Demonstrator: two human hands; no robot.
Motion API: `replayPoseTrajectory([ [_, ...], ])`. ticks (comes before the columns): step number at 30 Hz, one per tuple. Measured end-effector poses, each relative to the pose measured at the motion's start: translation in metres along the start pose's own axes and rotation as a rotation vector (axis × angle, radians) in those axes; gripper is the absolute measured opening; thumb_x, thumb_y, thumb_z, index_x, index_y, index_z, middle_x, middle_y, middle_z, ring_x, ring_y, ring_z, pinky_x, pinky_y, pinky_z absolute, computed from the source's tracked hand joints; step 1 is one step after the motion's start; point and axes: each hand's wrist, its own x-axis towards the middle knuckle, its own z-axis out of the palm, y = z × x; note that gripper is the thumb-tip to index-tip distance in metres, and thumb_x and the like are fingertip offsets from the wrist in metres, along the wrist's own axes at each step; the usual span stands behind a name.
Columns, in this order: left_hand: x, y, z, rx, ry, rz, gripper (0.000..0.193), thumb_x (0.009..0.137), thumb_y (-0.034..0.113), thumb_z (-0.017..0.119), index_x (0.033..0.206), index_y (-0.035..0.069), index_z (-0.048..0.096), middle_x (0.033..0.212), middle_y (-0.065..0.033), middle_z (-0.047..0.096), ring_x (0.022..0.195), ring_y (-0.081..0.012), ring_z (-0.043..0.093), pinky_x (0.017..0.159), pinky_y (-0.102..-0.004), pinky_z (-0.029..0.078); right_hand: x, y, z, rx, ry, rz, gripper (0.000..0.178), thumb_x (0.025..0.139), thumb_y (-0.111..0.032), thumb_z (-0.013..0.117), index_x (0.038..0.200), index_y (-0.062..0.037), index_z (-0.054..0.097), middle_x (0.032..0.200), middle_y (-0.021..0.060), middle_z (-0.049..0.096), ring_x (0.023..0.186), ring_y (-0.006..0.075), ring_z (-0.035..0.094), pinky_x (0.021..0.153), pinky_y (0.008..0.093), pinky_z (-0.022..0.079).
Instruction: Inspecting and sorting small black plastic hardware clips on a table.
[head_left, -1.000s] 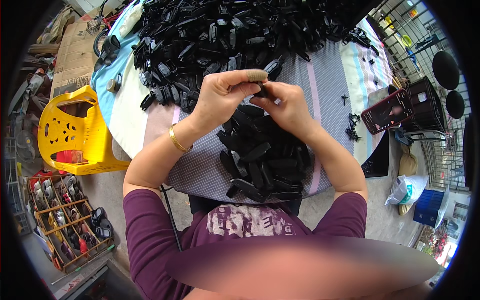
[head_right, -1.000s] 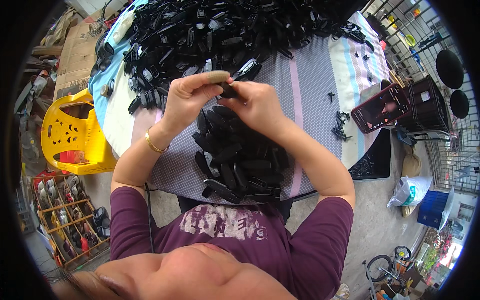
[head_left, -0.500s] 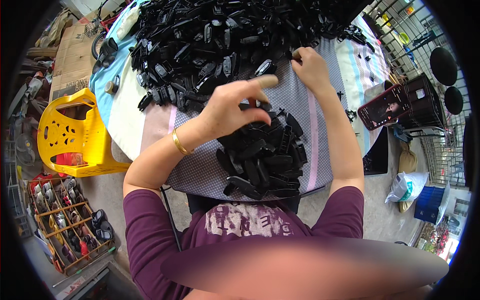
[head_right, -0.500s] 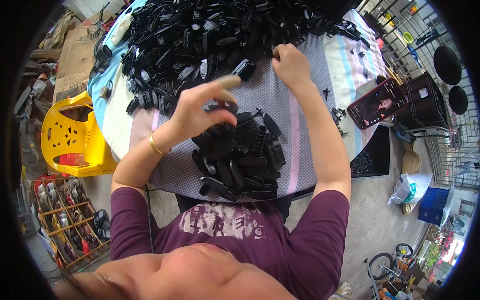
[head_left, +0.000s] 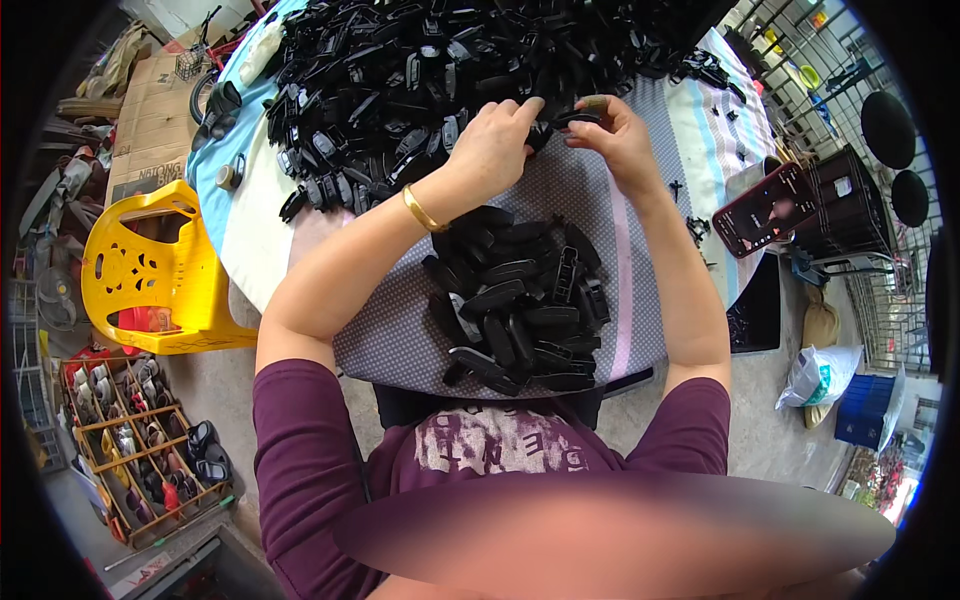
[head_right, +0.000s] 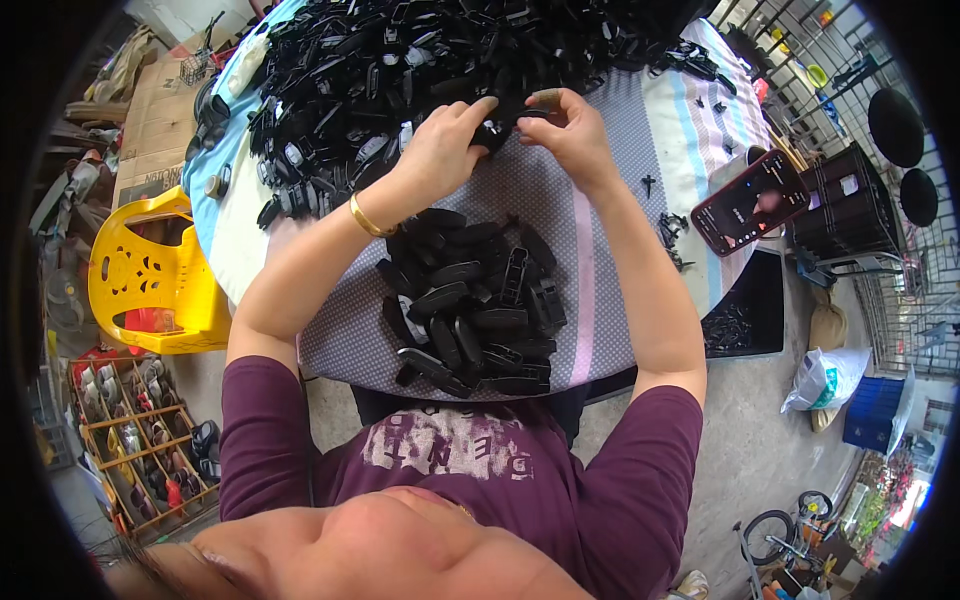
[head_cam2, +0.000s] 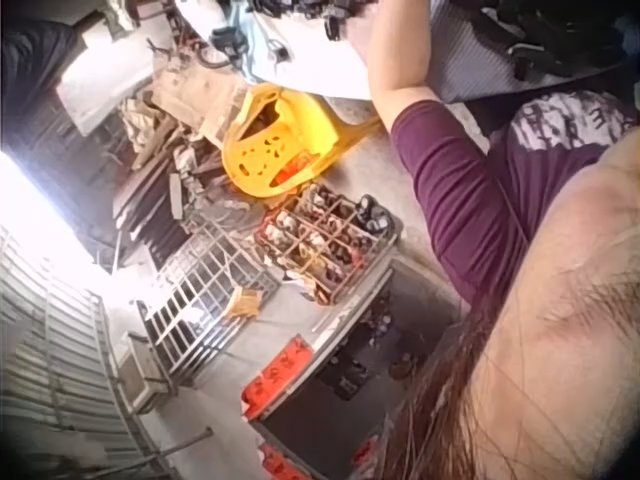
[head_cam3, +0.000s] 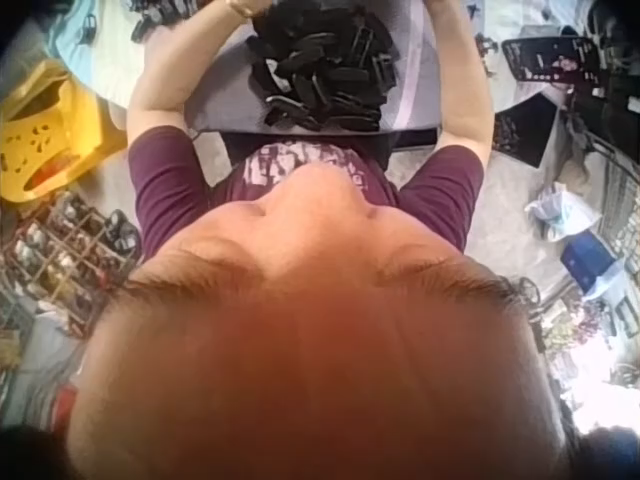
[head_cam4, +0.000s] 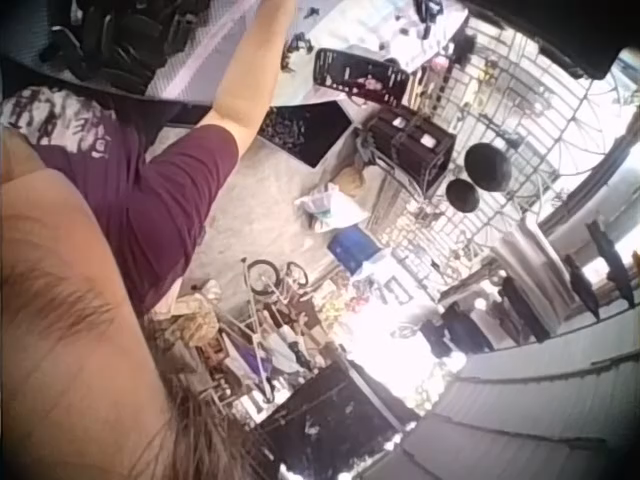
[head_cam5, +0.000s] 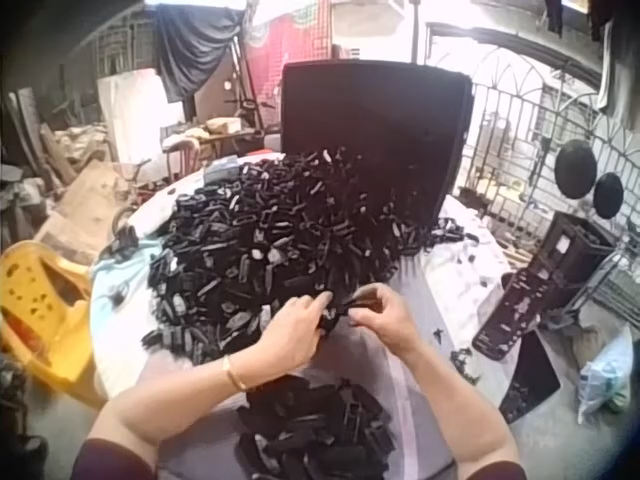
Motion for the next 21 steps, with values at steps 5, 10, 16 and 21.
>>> replayPoseTrajectory([
  [5, -0.012, 0.005, -0.013, -0.351, 0.075, -0.157, 0.047, 0.075, 0.006, 0.067, 0.119, 0.001, 0.053, 0.09, -0.0135, 0.058, 0.087, -0.0278, 0.059, 0.079, -0.0355, 0.049, -0.011, 0.005, 0.02, 0.287, 0.011, -0.005, 0.029, 0.075, -0.006, 0.07, 0.101, -0.0006, 0.058, 0.092, 0.0061, 0.063, 0.084, 0.0136, 0.062, 0.076, 0.0256, 0.053],
  [10, -0.032, 0.002, -0.028, -0.916, 0.014, -0.362, 0.038, 0.079, 0.001, 0.066, 0.116, -0.002, 0.058, 0.087, -0.0036, 0.057, 0.079, -0.0107, 0.06, 0.073, -0.0241, 0.052, -0.03, -0.007, 0.042, -0.134, -0.1, -0.076, 0.024, 0.077, -0.004, 0.069, 0.098, 0.001, 0.059, 0.089, 0.0047, 0.064, 0.082, 0.009, 0.061, 0.073, 0.0219, 0.05],
  [16, -0.04, -0.01, -0.028, -1.112, 0.108, -0.429, 0.029, 0.082, -0.002, 0.062, 0.111, -0.004, 0.061, 0.1, -0.0048, 0.054, 0.082, -0.0095, 0.06, 0.071, -0.0236, 0.055, -0.036, -0.015, 0.051, -0.216, -0.069, -0.15, 0.021, 0.077, -0.005, 0.07, 0.095, 0.0012, 0.06, 0.086, 0.0035, 0.065, 0.078, 0.0077, 0.061, 0.072, 0.0217, 0.05],
  [21, -0.042, -0.007, -0.036, -0.806, 0.159, -0.338, 0.027, 0.081, 0.0, 0.064, 0.109, -0.003, 0.063, 0.106, -0.0061, 0.056, 0.084, -0.0102, 0.06, 0.074, -0.0215, 0.051, -0.039, -0.014, 0.055, -0.344, -0.101, -0.215, 0.02, 0.077, -0.004, 0.07, 0.093, 0.0016, 0.061, 0.087, 0.0053, 0.067, 0.078, 0.0092, 0.063, 0.071, 0.0218, 0.051],
])
